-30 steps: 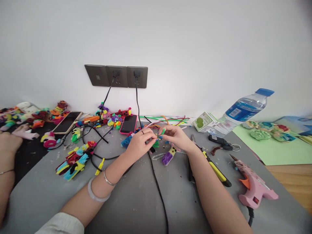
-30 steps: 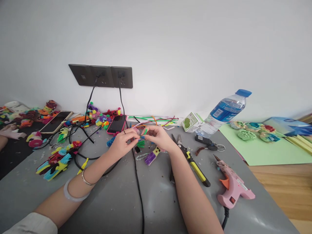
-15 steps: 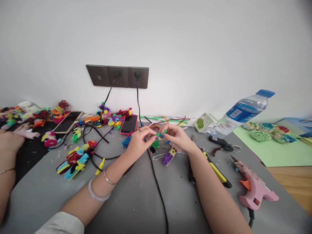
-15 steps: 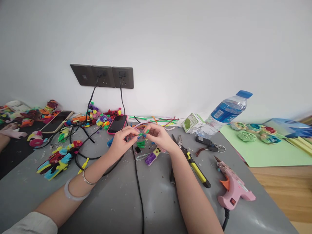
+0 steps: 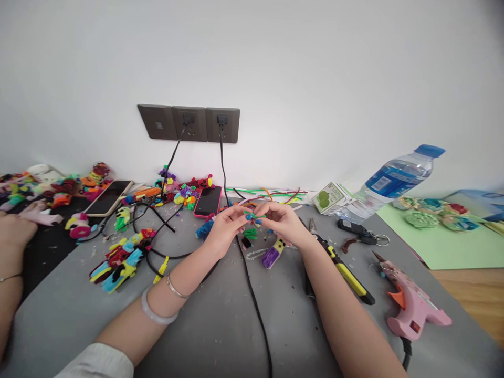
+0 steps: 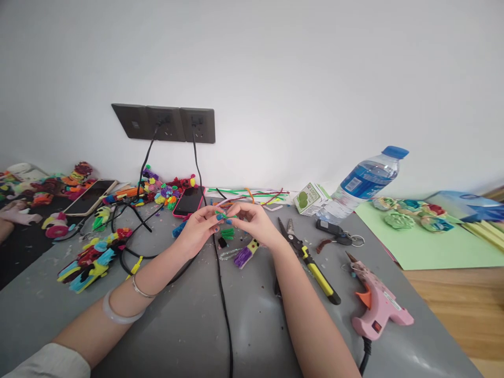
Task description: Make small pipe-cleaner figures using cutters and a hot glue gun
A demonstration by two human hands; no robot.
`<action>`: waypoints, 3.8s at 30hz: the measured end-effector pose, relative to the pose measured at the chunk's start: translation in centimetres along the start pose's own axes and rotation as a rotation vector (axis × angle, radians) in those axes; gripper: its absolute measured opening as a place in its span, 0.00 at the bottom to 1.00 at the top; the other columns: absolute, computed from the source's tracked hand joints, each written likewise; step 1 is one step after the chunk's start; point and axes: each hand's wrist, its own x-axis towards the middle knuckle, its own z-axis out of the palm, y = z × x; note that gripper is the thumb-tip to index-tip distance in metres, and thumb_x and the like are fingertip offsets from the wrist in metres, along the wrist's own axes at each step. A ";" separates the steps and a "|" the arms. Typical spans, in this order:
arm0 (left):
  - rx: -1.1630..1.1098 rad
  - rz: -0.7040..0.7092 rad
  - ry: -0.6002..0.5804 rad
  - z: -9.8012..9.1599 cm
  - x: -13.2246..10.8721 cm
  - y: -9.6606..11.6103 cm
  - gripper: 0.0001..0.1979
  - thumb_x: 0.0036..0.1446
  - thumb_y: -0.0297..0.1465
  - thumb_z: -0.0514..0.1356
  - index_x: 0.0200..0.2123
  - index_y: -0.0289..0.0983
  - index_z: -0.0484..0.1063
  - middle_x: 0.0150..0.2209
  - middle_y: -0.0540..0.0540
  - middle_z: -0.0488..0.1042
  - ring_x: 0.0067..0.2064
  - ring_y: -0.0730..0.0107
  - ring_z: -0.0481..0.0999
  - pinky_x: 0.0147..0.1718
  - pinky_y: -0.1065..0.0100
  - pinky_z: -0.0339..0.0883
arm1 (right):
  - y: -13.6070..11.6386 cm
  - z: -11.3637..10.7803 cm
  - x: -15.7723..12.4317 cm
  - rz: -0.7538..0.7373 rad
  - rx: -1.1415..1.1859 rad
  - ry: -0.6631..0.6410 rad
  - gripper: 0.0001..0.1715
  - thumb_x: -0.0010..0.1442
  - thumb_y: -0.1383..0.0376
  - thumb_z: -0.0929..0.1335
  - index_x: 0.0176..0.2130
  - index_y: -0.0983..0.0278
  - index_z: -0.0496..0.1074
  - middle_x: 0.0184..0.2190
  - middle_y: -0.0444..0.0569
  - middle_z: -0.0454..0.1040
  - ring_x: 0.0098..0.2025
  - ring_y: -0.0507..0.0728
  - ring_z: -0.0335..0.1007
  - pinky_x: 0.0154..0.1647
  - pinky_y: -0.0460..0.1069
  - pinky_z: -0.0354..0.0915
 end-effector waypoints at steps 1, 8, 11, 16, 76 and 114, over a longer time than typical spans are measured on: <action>-0.011 0.007 0.011 0.0 0.0 0.0 0.13 0.43 0.37 0.71 0.32 0.38 0.77 0.29 0.50 0.73 0.31 0.75 0.70 0.27 0.74 0.58 | 0.0 -0.1 0.0 -0.007 -0.020 0.004 0.12 0.55 0.55 0.73 0.32 0.62 0.75 0.33 0.49 0.75 0.37 0.56 0.70 0.38 0.51 0.67; -0.057 0.007 0.037 0.1 0.0 0.0 0.14 0.44 0.37 0.71 0.32 0.38 0.75 0.30 0.51 0.74 0.32 0.76 0.71 0.28 0.75 0.58 | 0.5 -0.3 0.0 -0.051 -0.084 -0.030 0.10 0.58 0.58 0.72 0.30 0.62 0.74 0.33 0.49 0.75 0.36 0.56 0.70 0.37 0.51 0.66; -0.083 -0.025 0.054 0.2 -0.1 0.1 0.16 0.41 0.36 0.72 0.33 0.38 0.75 0.29 0.51 0.74 0.31 0.78 0.70 0.27 0.75 0.58 | 0.7 -0.3 -0.1 -0.049 -0.104 -0.042 0.10 0.58 0.58 0.71 0.31 0.62 0.73 0.33 0.49 0.75 0.37 0.56 0.70 0.38 0.51 0.66; -0.071 -0.039 0.060 0.3 0.1 0.1 0.19 0.38 0.36 0.74 0.34 0.36 0.74 0.31 0.51 0.75 0.28 0.79 0.67 0.25 0.74 0.55 | 0.6 -0.3 -0.1 -0.038 -0.124 -0.058 0.09 0.58 0.59 0.71 0.30 0.62 0.72 0.32 0.47 0.74 0.37 0.56 0.70 0.38 0.51 0.66; 1.122 0.567 -0.075 -0.5 -0.9 1.0 0.07 0.55 0.25 0.57 0.25 0.38 0.66 0.26 0.50 0.72 0.29 0.72 0.70 0.32 0.70 0.61 | -0.4 -0.1 0.0 0.006 -0.288 0.019 0.14 0.57 0.55 0.71 0.31 0.63 0.74 0.30 0.49 0.76 0.33 0.56 0.68 0.36 0.50 0.64; 0.662 0.298 -0.159 -1.5 0.6 0.6 0.06 0.54 0.31 0.61 0.35 0.36 0.74 0.36 0.45 0.75 0.35 0.70 0.71 0.31 0.71 0.62 | 0.2 -1.5 -0.3 0.083 -0.338 -0.060 0.05 0.57 0.63 0.68 0.32 0.63 0.72 0.30 0.47 0.73 0.30 0.54 0.65 0.31 0.48 0.61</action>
